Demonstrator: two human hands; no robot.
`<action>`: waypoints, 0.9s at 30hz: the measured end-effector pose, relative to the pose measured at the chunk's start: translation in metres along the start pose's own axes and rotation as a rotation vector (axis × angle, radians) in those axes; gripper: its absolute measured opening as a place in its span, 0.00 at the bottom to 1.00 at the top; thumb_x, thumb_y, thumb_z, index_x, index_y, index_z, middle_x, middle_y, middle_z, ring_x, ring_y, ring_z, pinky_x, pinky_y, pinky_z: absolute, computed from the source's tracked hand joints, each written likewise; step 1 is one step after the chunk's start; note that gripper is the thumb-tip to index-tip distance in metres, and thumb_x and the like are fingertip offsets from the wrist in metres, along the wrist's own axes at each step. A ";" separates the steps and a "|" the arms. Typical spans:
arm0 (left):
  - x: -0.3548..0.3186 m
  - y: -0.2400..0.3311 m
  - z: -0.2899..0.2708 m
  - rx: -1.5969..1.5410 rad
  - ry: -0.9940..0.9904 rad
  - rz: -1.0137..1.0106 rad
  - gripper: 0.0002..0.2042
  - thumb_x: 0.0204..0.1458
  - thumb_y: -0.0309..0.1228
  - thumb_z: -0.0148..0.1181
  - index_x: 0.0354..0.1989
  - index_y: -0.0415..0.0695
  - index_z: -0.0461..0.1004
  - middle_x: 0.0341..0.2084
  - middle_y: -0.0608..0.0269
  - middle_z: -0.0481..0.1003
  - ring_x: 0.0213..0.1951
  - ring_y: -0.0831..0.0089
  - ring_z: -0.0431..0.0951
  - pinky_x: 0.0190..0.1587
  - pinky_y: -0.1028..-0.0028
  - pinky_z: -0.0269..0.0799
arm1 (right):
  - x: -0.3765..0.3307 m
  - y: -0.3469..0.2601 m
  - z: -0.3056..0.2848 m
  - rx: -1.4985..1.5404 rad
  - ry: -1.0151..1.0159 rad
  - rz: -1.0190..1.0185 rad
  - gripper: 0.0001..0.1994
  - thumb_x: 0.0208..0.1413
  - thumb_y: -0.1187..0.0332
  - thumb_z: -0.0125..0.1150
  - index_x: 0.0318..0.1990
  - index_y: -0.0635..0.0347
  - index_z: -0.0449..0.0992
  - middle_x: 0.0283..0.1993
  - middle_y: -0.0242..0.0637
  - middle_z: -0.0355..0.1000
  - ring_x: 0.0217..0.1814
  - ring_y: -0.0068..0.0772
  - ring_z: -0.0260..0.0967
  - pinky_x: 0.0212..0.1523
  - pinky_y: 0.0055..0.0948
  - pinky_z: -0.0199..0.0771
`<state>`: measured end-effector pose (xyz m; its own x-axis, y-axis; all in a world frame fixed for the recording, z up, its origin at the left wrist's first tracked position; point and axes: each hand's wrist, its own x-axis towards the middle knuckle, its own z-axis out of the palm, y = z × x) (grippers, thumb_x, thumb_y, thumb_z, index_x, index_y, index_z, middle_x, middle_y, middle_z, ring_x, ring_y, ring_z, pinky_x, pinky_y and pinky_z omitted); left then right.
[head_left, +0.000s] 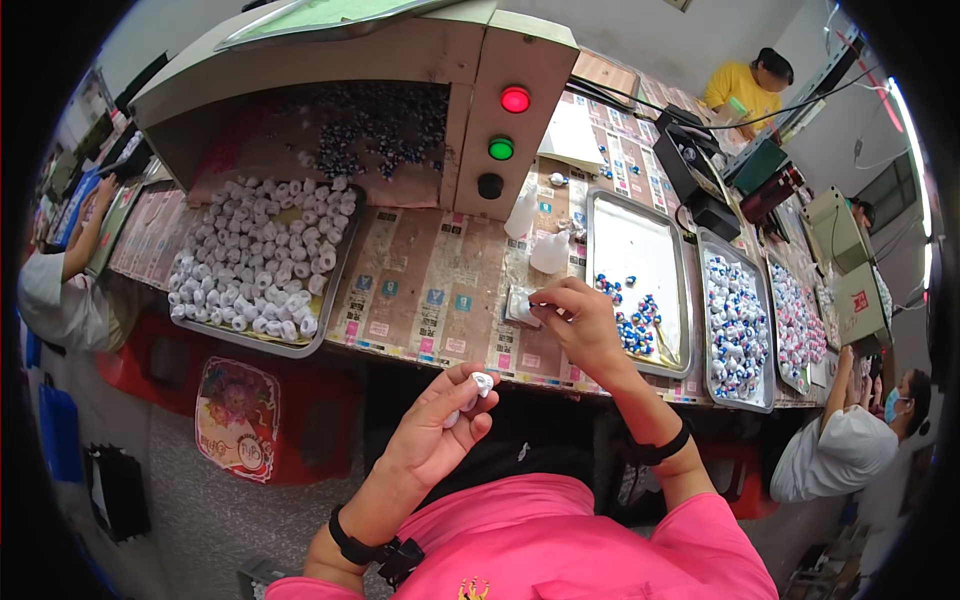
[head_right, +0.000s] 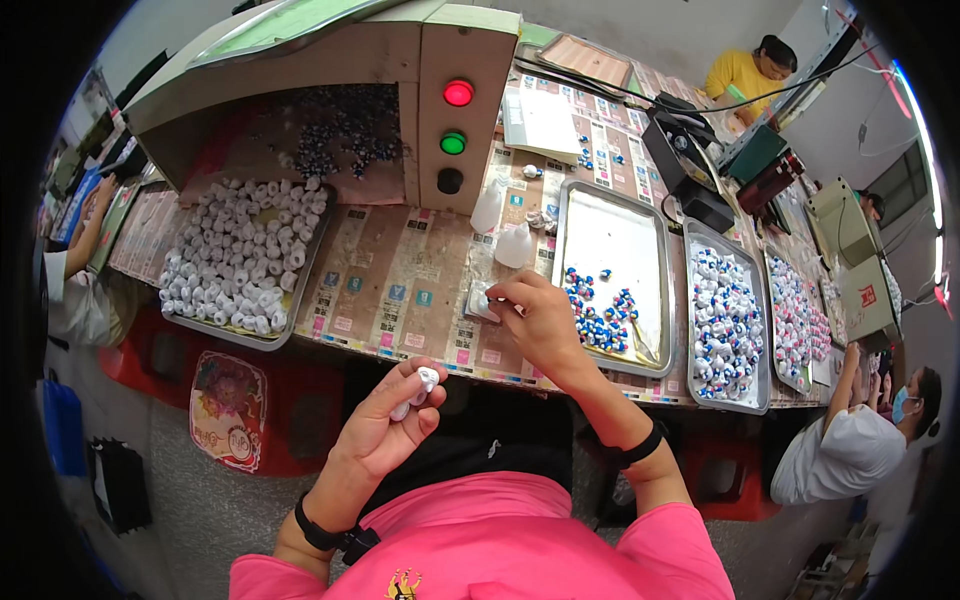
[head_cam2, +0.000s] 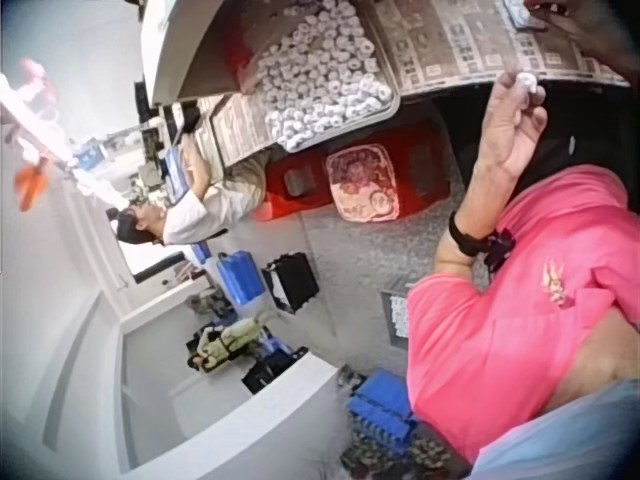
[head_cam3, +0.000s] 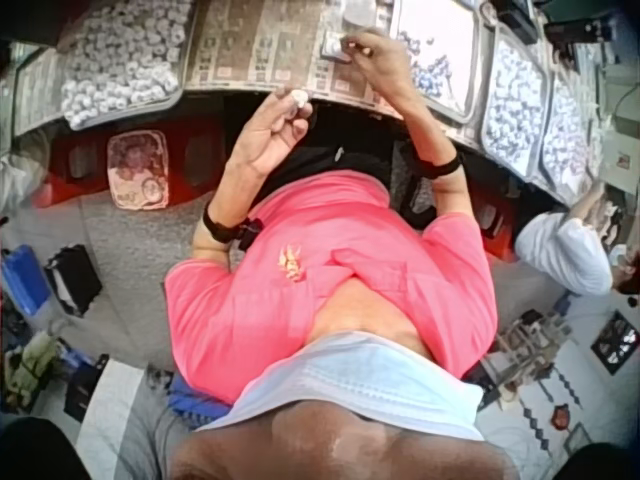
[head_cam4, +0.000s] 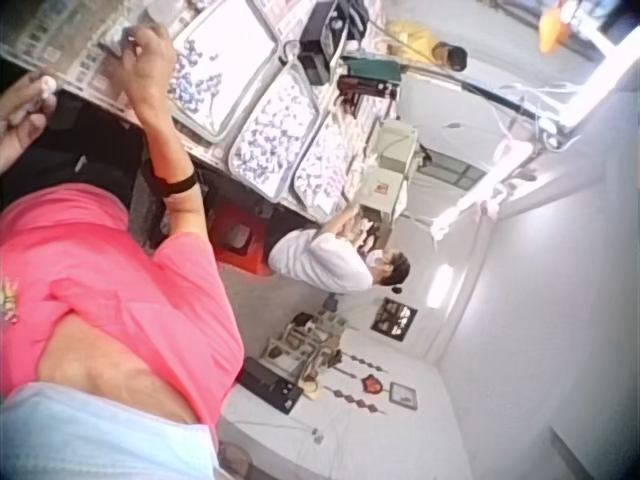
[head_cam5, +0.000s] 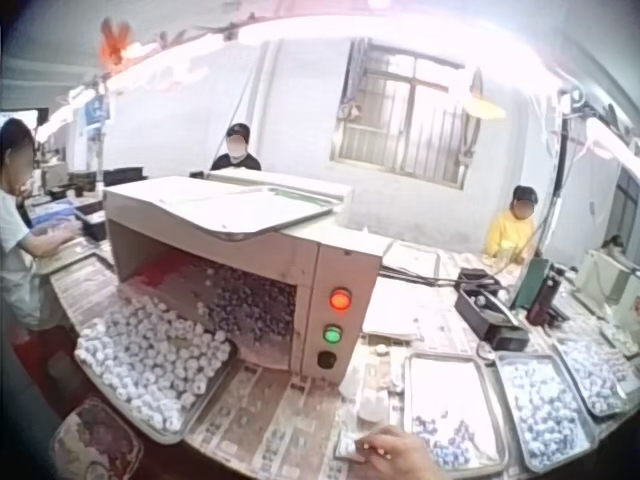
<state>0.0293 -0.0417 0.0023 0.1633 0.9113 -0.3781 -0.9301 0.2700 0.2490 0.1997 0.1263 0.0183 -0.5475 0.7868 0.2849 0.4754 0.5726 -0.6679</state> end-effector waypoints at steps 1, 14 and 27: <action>0.000 0.000 0.000 -0.001 -0.008 0.010 0.14 0.57 0.26 0.56 0.52 0.44 0.67 0.42 0.60 0.73 0.39 0.73 0.75 0.33 0.79 0.71 | 0.001 0.004 0.002 -0.026 0.005 -0.021 0.06 0.47 0.77 0.64 0.35 0.63 0.80 0.34 0.36 0.75 0.31 0.29 0.73 0.32 0.25 0.71; 0.008 -0.003 0.000 0.001 -0.006 -0.030 0.15 0.55 0.23 0.57 0.51 0.45 0.68 0.39 0.64 0.73 0.38 0.76 0.73 0.30 0.82 0.69 | -0.012 -0.026 -0.009 0.116 -0.001 0.066 0.07 0.48 0.77 0.64 0.36 0.62 0.80 0.35 0.36 0.76 0.32 0.25 0.73 0.33 0.22 0.71; 0.016 -0.008 0.003 0.047 0.002 -0.057 0.15 0.55 0.22 0.57 0.51 0.47 0.71 0.37 0.68 0.75 0.36 0.80 0.75 0.27 0.84 0.69 | -0.048 -0.046 -0.007 0.657 -0.169 0.212 0.08 0.52 0.72 0.65 0.40 0.64 0.80 0.37 0.34 0.75 0.33 0.16 0.69 0.31 0.17 0.69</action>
<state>0.0407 -0.0287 -0.0031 0.2146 0.8935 -0.3945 -0.9029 0.3355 0.2687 0.2088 0.0639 0.0405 -0.6138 0.7889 0.0276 0.0990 0.1116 -0.9888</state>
